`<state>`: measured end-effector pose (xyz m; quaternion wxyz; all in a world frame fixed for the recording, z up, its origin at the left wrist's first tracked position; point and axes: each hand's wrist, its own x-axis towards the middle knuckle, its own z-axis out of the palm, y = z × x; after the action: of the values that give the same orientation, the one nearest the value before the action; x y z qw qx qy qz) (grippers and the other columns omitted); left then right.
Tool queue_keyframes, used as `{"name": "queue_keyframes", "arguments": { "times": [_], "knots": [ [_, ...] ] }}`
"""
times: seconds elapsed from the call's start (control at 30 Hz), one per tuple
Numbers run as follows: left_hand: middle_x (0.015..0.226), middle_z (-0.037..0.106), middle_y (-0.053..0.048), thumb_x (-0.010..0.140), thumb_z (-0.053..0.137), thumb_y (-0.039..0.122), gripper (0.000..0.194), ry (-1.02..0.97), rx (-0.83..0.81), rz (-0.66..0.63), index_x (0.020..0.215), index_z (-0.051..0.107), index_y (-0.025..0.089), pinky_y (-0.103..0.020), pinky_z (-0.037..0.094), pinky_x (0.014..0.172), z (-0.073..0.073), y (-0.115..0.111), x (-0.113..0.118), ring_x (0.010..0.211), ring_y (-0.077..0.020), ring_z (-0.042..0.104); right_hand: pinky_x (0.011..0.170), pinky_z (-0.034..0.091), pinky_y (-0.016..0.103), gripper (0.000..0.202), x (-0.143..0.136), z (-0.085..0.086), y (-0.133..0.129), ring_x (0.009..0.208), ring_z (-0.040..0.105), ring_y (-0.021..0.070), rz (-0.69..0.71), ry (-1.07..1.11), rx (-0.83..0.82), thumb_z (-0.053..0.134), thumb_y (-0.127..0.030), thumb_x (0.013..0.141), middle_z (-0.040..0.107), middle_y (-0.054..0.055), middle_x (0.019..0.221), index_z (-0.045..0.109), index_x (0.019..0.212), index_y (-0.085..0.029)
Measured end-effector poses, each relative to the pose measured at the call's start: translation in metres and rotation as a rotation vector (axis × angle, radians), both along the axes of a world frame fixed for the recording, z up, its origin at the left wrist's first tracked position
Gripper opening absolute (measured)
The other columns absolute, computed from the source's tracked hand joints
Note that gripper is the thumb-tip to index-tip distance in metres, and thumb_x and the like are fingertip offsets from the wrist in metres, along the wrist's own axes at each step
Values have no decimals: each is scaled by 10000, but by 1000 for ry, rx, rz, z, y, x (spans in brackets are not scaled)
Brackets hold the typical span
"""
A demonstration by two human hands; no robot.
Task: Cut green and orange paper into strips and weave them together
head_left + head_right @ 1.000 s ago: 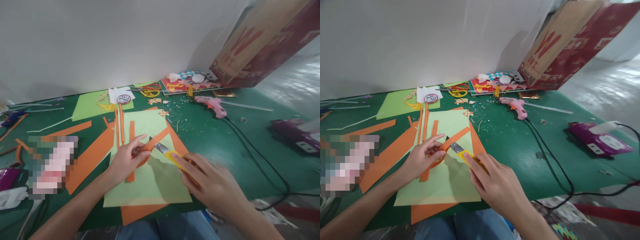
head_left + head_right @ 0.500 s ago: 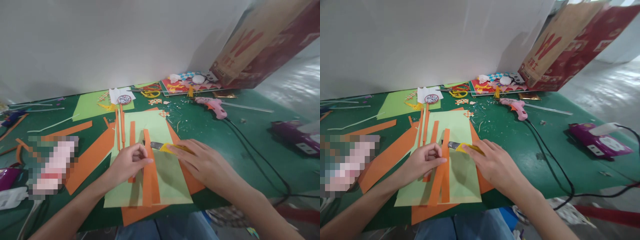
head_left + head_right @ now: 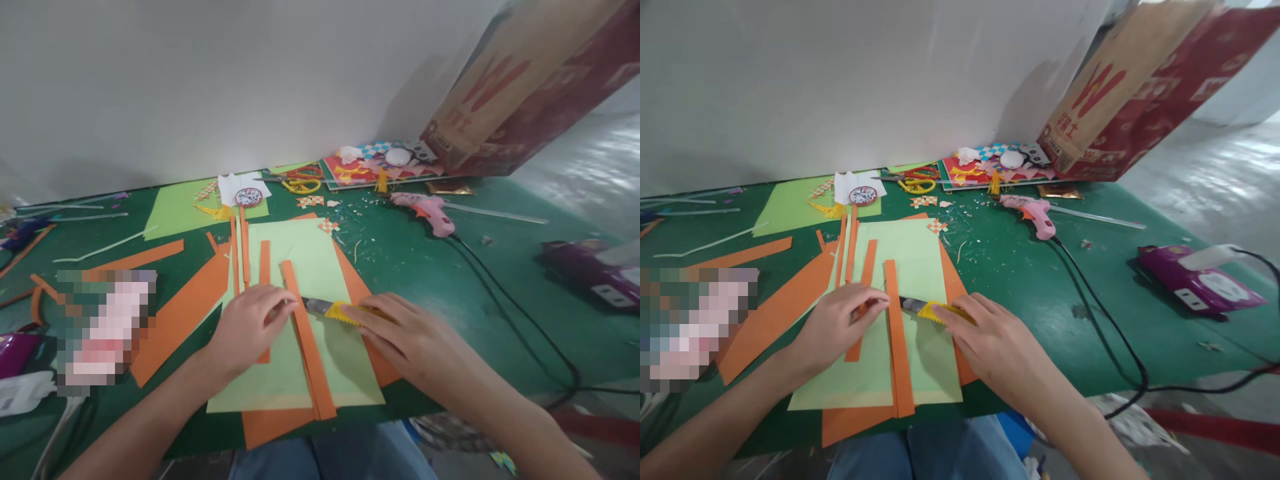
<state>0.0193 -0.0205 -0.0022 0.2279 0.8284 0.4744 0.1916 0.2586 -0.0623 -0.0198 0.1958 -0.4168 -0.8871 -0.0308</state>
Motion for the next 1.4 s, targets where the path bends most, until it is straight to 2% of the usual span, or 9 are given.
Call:
{"name": "queue_keyframes", "arguments": {
  "times": [0.07, 0.1, 0.17, 0.37, 0.53, 0.73, 1.0, 1.4],
  "knots": [
    [1076, 687, -84, 953, 378, 397, 356, 90, 310, -112, 1052, 643, 183, -405, 478, 929, -10, 5, -4, 1070, -240, 605, 678, 534, 302, 330, -2, -1, 0, 786, 601, 170, 5, 5, 7, 376, -91, 894, 657, 77, 915, 638, 1067, -194],
    [1203, 636, -91, 958, 370, 410, 386, 155, 376, -139, 1158, 601, 175, -413, 446, 981, -15, 7, -5, 1174, -243, 544, 681, 535, 299, 336, -3, -1, 0, 794, 602, 168, 2, 12, 8, 369, -93, 899, 658, 74, 915, 643, 1057, -206],
    [1306, 563, -109, 960, 332, 454, 471, 252, 445, -171, 1255, 541, 151, -406, 445, 988, -24, 10, -8, 1242, -242, 489, 689, 537, 300, 341, -4, -3, -1, 804, 603, 168, -5, 27, 3, 360, -109, 910, 657, 70, 911, 645, 1060, -218],
    [1284, 581, -100, 938, 271, 548, 579, 328, 446, -124, 1204, 585, 140, -398, 446, 981, -35, 13, -5, 1220, -243, 514, 695, 536, 312, 327, -8, -6, -5, 805, 596, 178, -11, 17, -3, 343, -162, 938, 645, 87, 931, 630, 1094, -182],
    [1266, 593, -111, 938, 268, 545, 594, 307, 469, -117, 1193, 588, 113, -409, 463, 957, -36, 12, -3, 1200, -252, 532, 693, 535, 312, 328, -10, -9, -8, 801, 591, 182, -29, 17, 26, 340, -173, 944, 631, 96, 896, 605, 1132, -135],
    [1270, 591, -103, 935, 290, 545, 580, 314, 464, -112, 1199, 585, 122, -397, 460, 966, -36, 12, -3, 1198, -246, 535, 732, 532, 329, 316, -11, -14, -10, 861, 582, 195, -39, 10, 8, 365, -152, 925, 616, 105, 921, 618, 1115, -153],
    [1271, 591, -82, 943, 308, 522, 538, 346, 500, -108, 1198, 589, 140, -370, 466, 970, -37, 12, -4, 1192, -222, 543, 642, 522, 286, 303, -14, -15, -3, 786, 583, 183, -84, 12, 41, 424, -142, 887, 603, 94, 868, 609, 1128, -155],
    [1260, 600, -74, 949, 321, 503, 511, 346, 544, -109, 1198, 591, 148, -355, 471, 965, -39, 12, -4, 1180, -214, 554, 684, 530, 310, 321, -18, -19, 10, 807, 581, 195, -116, -5, 70, 405, -111, 888, 603, 100, 868, 589, 1149, -144]
  ]
}}
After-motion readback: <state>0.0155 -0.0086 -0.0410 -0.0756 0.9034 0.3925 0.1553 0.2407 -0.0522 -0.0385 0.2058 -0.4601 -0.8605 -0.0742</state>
